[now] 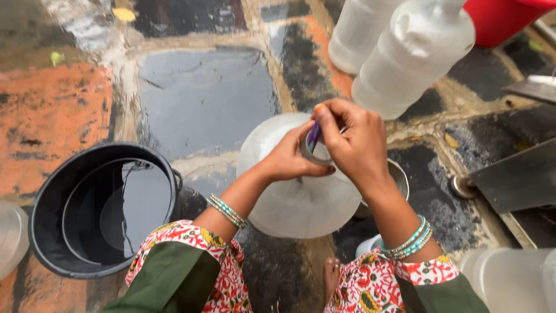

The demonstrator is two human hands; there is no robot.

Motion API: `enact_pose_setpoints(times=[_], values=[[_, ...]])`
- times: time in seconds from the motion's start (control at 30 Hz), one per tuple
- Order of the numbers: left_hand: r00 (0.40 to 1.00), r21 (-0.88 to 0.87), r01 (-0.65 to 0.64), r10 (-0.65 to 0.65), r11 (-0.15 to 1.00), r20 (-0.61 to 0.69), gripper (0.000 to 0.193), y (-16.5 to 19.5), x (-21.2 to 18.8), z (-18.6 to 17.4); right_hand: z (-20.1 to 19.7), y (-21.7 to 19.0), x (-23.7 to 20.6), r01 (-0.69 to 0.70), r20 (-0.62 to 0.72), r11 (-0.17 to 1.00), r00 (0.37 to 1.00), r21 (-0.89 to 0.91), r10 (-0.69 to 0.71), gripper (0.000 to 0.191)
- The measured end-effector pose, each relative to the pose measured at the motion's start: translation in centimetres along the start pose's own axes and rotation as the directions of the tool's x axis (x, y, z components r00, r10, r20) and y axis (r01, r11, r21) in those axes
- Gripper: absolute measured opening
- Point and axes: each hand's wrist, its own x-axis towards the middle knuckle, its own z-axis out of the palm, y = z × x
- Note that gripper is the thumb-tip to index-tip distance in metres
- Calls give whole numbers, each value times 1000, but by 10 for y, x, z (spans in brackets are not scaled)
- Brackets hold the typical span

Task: The person scrubs the inside of a large translucent plastic water container with a toothbrush, then scrubs the exterior with a green sponge. The person works on a wet tiled floor with other containers and buckets nearby.

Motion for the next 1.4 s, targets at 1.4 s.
enact_pose_setpoints(times=[1.4], values=[[998,-25,7,-6,1000,69,64,7,3,-10,-55,-31,-1,82,-167,944,986,321,-29,13]])
